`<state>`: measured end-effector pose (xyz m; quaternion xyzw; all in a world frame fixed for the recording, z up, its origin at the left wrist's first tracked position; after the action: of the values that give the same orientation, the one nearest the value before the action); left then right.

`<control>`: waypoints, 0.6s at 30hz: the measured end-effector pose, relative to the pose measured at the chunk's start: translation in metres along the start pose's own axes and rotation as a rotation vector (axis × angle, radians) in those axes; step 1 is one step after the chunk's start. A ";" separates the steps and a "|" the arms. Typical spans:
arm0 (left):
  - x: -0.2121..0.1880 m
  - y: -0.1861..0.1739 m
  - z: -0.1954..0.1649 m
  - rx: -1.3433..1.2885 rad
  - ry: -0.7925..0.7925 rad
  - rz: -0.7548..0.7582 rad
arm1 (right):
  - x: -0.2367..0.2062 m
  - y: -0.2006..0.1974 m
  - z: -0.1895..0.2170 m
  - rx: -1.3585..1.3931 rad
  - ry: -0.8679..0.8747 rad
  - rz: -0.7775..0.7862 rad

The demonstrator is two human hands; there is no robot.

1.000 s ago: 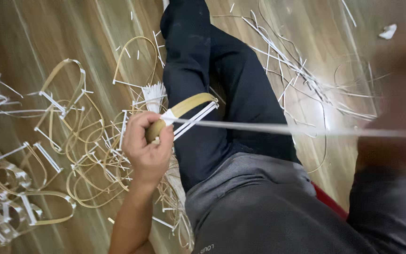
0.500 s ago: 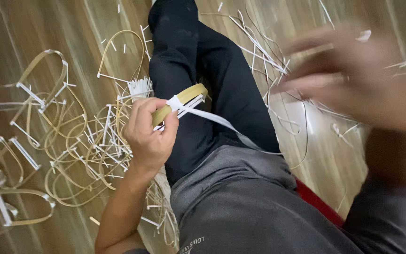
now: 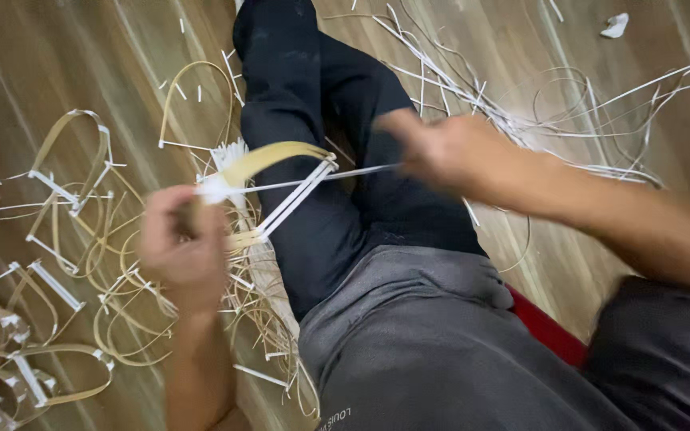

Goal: The person sits on the floor and weaves white plastic strips through a curved bamboo frame. They repeatedly pull strips through the frame, tighten them, and trim excess with scissors. The process continues with multiple strips being added to the same frame.

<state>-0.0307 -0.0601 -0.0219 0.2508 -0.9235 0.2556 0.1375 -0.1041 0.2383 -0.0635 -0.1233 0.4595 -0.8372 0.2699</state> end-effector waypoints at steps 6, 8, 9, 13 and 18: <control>0.027 -0.066 -0.003 -0.059 0.152 -0.145 | -0.032 -0.004 -0.152 -0.546 0.148 -0.087; 0.025 -0.064 -0.016 0.093 0.233 -0.128 | -0.031 -0.020 -0.161 -0.521 0.152 -0.230; 0.023 -0.060 -0.024 0.169 0.262 -0.126 | -0.029 -0.025 -0.161 -0.522 0.146 -0.267; 0.002 -0.020 -0.058 0.178 0.314 0.013 | -0.009 -0.064 -0.109 -0.206 -0.060 -0.616; -0.032 0.046 -0.086 0.034 0.323 0.291 | 0.005 -0.089 -0.004 0.702 -0.139 -0.753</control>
<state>-0.0180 0.0334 0.0187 0.0730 -0.9115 0.3250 0.2413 -0.1402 0.2770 0.0086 -0.2375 0.0556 -0.9698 0.0047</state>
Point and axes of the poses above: each hand's wrist, its own x-axis towards the middle knuckle, its own y-axis out of the palm, z = x × y, the point moved 9 cm from there along x, towards the middle knuckle, and after that the axes turned 12 degrees about -z, right-handed, at the moved point
